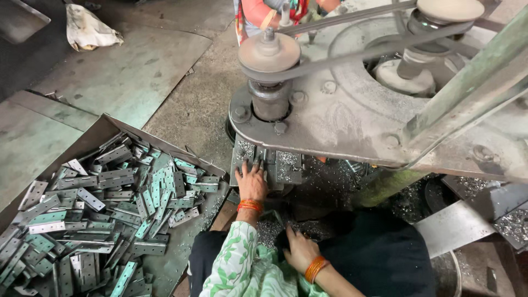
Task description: The person picks up metal brackets from a bin and positions them one by one into a machining fixture to perform a fabrication task.
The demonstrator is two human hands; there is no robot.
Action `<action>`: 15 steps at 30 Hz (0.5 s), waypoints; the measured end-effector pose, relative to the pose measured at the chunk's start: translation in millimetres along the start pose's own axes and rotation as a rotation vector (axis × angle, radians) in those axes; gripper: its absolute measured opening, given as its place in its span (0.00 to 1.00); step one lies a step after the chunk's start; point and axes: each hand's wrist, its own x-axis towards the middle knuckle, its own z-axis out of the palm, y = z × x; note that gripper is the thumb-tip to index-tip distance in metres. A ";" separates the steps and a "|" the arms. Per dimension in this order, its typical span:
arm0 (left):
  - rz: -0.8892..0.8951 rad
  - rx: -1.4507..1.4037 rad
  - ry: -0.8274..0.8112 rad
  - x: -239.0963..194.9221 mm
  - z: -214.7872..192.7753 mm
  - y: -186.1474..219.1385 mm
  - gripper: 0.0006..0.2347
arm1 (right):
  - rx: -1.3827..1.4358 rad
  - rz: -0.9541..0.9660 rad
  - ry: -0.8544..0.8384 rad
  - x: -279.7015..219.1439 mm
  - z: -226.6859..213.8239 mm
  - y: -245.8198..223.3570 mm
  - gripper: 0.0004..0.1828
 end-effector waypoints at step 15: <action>-0.015 -0.029 -0.044 17.4 -5.9 5.0 0.15 | 0.056 0.028 0.082 1.1 80.5 36.7 0.50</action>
